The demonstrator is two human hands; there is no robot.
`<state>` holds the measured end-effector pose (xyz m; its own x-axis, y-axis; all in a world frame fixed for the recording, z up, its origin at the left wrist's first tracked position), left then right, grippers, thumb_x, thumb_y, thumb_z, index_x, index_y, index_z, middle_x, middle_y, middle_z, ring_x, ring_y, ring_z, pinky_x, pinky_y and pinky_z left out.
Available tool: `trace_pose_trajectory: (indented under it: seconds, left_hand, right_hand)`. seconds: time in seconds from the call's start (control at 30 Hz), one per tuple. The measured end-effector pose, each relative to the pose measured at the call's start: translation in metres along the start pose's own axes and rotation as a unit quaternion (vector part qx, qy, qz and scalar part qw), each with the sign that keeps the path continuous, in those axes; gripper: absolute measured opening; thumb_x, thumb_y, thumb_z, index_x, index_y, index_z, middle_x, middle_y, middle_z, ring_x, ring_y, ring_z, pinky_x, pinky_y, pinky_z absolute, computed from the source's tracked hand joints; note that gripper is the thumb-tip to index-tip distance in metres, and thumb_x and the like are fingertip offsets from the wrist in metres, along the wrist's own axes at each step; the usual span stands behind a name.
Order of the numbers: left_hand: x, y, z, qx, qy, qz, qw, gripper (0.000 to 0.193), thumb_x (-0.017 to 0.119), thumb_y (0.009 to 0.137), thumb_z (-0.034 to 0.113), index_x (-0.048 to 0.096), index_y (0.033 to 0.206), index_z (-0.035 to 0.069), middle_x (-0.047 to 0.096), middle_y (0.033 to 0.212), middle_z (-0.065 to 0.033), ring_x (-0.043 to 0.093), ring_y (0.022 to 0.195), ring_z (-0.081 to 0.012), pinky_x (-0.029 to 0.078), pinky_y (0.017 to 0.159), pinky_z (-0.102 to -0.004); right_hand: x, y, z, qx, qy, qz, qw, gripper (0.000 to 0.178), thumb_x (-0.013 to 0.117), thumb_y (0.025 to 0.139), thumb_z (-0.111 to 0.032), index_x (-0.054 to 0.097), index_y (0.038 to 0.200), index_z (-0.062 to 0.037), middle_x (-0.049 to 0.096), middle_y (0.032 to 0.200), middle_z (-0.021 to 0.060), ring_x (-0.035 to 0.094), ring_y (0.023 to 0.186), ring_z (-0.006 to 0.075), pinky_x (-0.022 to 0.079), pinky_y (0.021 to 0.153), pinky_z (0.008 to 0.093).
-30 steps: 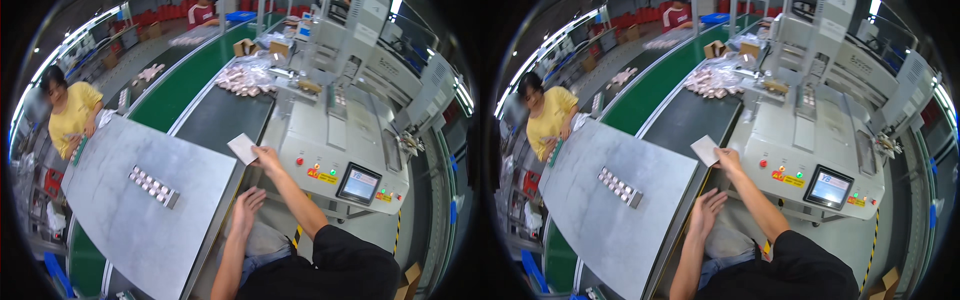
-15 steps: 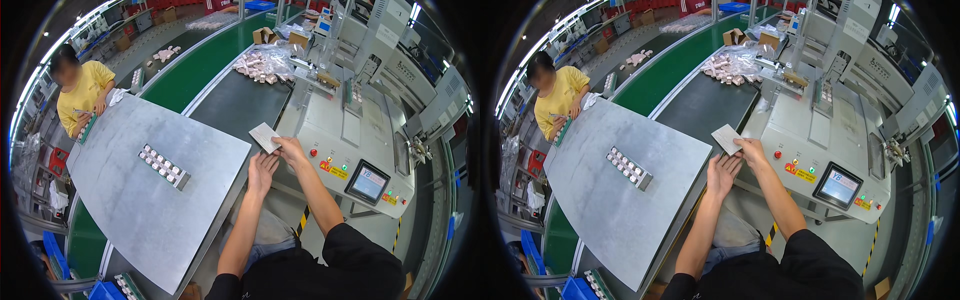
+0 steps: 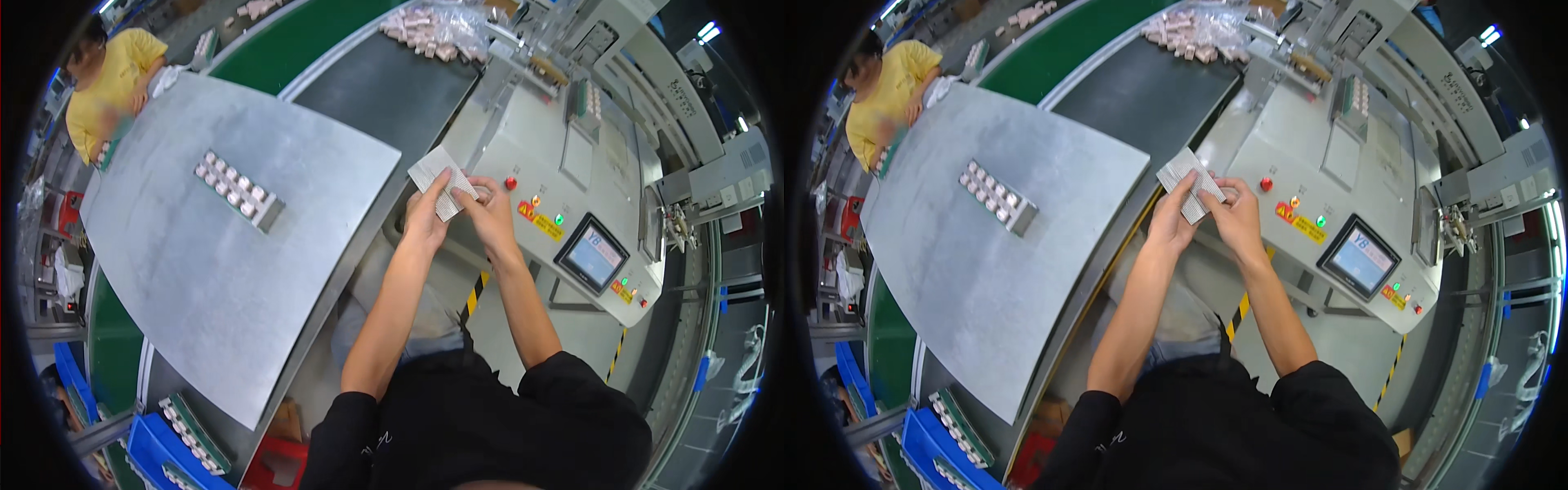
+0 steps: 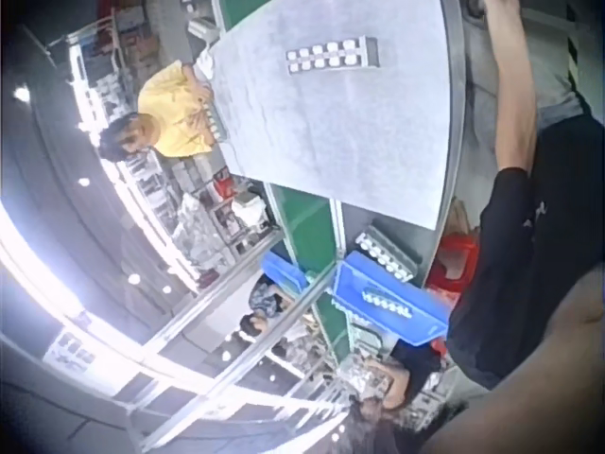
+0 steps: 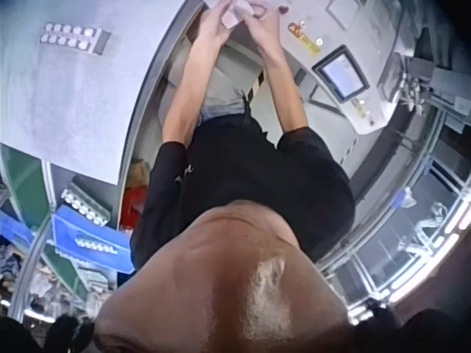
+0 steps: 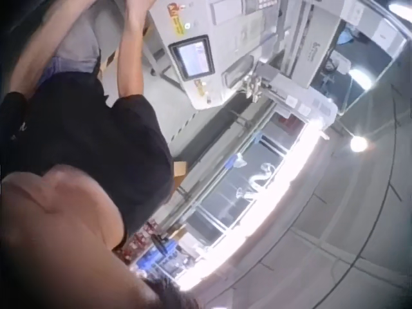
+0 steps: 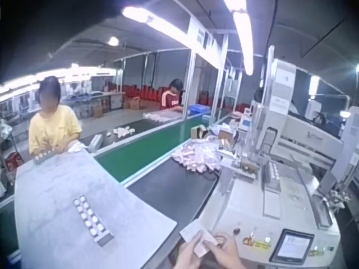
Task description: Manually assemble electronic components into trays and process them through an automated machine on a production line.
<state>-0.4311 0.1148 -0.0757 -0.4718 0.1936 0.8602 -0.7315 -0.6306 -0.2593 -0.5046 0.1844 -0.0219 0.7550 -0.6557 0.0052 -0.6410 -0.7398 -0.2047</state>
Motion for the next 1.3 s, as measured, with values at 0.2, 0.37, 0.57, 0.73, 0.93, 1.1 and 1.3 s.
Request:
trace_pose_trajectory:
  seconds: [0.2,0.37,0.57,0.73,0.93,1.1,1.3]
  left_hand:
    - [0.002,-0.075,0.009,0.048,-0.021,0.036,0.998,0.026,0.072,0.092,0.015,0.064,0.111,0.000,0.070,0.101,-0.0096,0.069,0.091,-0.0191,0.058,0.080,-0.0336]
    - [0.018,-0.124,0.026,0.078,0.062,0.024,0.995,0.024,0.073,0.088,0.005,0.069,0.110,-0.001,0.073,0.101,-0.0095,0.070,0.089,-0.0154,0.056,0.079,-0.0299]
    - [0.033,-0.151,0.050,0.135,0.144,0.028,0.980,0.027,0.076,0.084,0.003,0.070,0.110,-0.001,0.073,0.099,-0.0063,0.069,0.085,-0.0117,0.054,0.080,-0.0263]
    - [0.033,-0.161,0.065,0.161,0.208,0.043,0.964,0.026,0.078,0.081,0.003,0.070,0.106,-0.001,0.074,0.098,-0.0053,0.068,0.085,-0.0101,0.052,0.079,-0.0244]
    - [0.031,-0.167,0.078,0.205,0.250,0.048,0.945,0.024,0.078,0.081,0.003,0.071,0.103,-0.001,0.074,0.096,-0.0043,0.067,0.084,-0.0092,0.052,0.078,-0.0241]
    - [0.038,-0.172,0.091,0.233,0.206,0.036,0.950,0.024,0.078,0.081,0.003,0.071,0.103,-0.001,0.074,0.096,-0.0043,0.067,0.084,-0.0091,0.053,0.077,-0.0243]
    - [0.037,-0.186,0.115,0.227,0.305,0.037,0.924,0.025,0.079,0.079,0.003,0.071,0.103,-0.002,0.074,0.092,-0.0040,0.067,0.080,-0.0086,0.053,0.074,-0.0240]
  right_hand:
    - [-0.008,-0.058,-0.072,-0.121,-0.200,-0.056,0.971,0.016,0.067,0.092,-0.011,0.071,0.100,0.0029,0.071,0.092,0.0064,0.066,0.079,0.0105,0.052,0.074,0.0257]
    - [0.019,-0.079,-0.113,-0.155,-0.209,-0.112,0.959,0.023,0.068,0.090,-0.009,0.070,0.110,0.0028,0.071,0.094,0.0075,0.065,0.082,0.0109,0.051,0.077,0.0255]
    - [0.043,-0.089,-0.118,-0.149,-0.211,-0.172,0.951,0.022,0.071,0.085,-0.009,0.072,0.102,0.0043,0.071,0.084,0.0059,0.064,0.071,0.0081,0.051,0.064,0.0231]
    - [0.047,-0.095,-0.131,-0.179,-0.293,-0.141,0.929,0.022,0.072,0.077,-0.008,0.073,0.094,0.0053,0.071,0.077,0.0053,0.064,0.069,0.0073,0.050,0.062,0.0226]
    - [0.066,-0.107,-0.146,-0.210,-0.352,-0.108,0.906,0.022,0.074,0.069,-0.011,0.070,0.085,0.0049,0.070,0.071,0.0082,0.066,0.066,0.0106,0.052,0.063,0.0236]
    - [0.077,-0.117,-0.165,-0.259,-0.367,-0.083,0.889,0.020,0.074,0.069,-0.012,0.069,0.081,0.0041,0.069,0.069,0.0088,0.068,0.064,0.0129,0.053,0.064,0.0243]
    - [0.091,-0.124,-0.171,-0.314,-0.373,-0.151,0.860,0.015,0.070,0.075,-0.008,0.071,0.087,0.0005,0.071,0.070,0.0035,0.056,0.056,0.0025,0.038,0.047,0.0189]
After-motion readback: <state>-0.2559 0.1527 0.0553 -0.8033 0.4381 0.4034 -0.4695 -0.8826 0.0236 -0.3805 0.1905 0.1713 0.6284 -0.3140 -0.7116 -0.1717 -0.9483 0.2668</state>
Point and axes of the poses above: each hand's wrist, its own y-axis towards the middle knuckle, its own x-axis out of the palm, z = x × y, the point moved 10 cm from there along y, towards the middle knuckle
